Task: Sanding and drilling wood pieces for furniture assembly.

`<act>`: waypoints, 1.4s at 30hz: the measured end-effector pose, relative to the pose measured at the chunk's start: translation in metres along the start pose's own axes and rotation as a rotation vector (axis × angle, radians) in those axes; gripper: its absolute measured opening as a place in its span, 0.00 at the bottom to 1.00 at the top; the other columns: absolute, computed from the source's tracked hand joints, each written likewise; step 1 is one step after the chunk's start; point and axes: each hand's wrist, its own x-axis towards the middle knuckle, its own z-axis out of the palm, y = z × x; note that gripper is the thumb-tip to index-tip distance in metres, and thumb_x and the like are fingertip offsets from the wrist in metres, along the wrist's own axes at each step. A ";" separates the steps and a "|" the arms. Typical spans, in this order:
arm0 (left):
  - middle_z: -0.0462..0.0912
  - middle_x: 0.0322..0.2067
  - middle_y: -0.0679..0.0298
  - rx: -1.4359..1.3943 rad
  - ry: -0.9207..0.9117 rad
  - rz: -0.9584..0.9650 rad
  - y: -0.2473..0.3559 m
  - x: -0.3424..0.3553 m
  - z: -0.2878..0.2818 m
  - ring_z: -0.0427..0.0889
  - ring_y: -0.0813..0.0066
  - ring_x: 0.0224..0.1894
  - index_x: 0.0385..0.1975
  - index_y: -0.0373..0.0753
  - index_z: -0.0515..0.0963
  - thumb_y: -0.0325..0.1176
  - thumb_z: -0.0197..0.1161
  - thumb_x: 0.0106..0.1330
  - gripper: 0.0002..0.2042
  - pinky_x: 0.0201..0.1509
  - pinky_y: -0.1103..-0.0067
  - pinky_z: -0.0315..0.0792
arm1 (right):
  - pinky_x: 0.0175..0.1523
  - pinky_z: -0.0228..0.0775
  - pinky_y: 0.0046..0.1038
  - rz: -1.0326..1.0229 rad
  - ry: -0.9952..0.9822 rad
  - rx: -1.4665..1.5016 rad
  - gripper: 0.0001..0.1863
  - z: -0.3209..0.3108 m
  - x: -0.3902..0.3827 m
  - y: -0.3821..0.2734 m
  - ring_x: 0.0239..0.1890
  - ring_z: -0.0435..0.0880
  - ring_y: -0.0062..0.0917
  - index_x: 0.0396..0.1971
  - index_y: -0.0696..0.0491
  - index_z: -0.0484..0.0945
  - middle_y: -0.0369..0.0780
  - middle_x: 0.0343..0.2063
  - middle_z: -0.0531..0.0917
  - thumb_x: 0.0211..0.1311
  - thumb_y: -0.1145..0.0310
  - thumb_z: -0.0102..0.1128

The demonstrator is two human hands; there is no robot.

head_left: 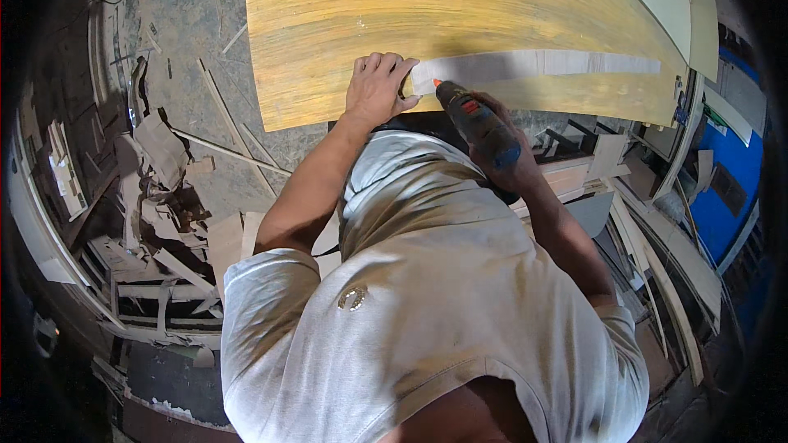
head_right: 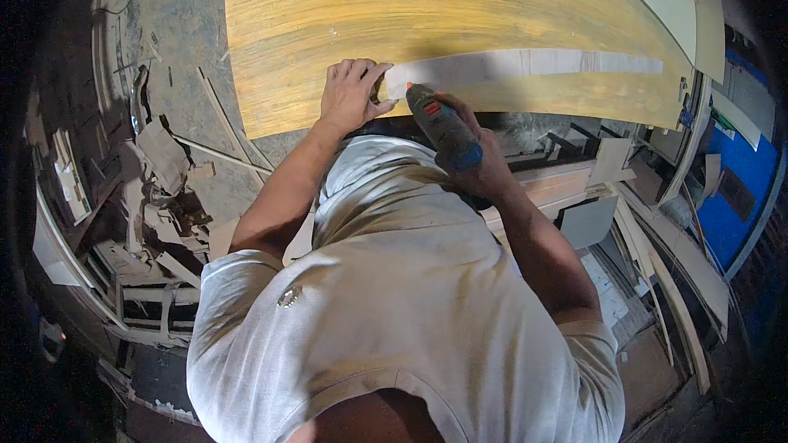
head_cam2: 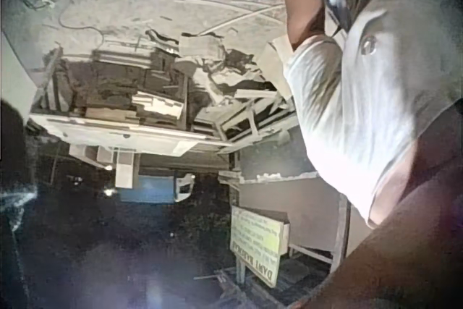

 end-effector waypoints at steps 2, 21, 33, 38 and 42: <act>0.74 0.42 0.66 0.004 -0.026 -0.009 0.000 0.001 -0.001 0.71 0.66 0.48 0.54 0.50 0.74 0.47 0.72 0.48 0.30 0.54 0.67 0.61 | 0.53 0.73 0.38 0.045 -0.047 -0.008 0.44 -0.004 0.004 -0.012 0.50 0.81 0.48 0.67 0.44 0.56 0.51 0.48 0.81 0.48 0.74 0.66; 0.73 0.41 0.69 -0.003 -0.080 0.006 -0.006 0.010 -0.003 0.71 0.69 0.46 0.55 0.48 0.73 0.49 0.71 0.45 0.33 0.51 0.70 0.61 | 0.48 0.74 0.39 0.168 -0.259 -0.007 0.43 -0.019 0.042 -0.016 0.43 0.83 0.48 0.67 0.41 0.58 0.49 0.44 0.83 0.49 0.68 0.68; 0.76 0.43 0.66 0.039 -0.044 0.011 0.000 0.010 0.001 0.71 0.65 0.46 0.54 0.48 0.75 0.48 0.72 0.44 0.33 0.53 0.67 0.61 | 0.57 0.70 0.37 0.093 -0.136 0.071 0.45 -0.038 0.012 -0.012 0.53 0.79 0.47 0.67 0.42 0.59 0.49 0.52 0.79 0.45 0.73 0.67; 0.74 0.42 0.64 -0.035 0.080 0.023 -0.011 -0.001 -0.007 0.71 0.62 0.47 0.54 0.49 0.74 0.45 0.73 0.44 0.32 0.54 0.65 0.61 | 0.49 0.74 0.27 0.108 0.197 0.191 0.42 -0.059 -0.036 0.017 0.41 0.79 0.27 0.67 0.49 0.59 0.41 0.48 0.76 0.47 0.78 0.61; 0.73 0.45 0.61 0.087 -0.090 -0.127 -0.003 0.000 -0.040 0.69 0.59 0.51 0.52 0.48 0.76 0.47 0.74 0.45 0.31 0.57 0.61 0.58 | 0.48 0.73 0.28 0.409 0.158 0.480 0.41 -0.081 -0.039 0.035 0.41 0.76 0.23 0.68 0.48 0.55 0.40 0.44 0.75 0.50 0.82 0.54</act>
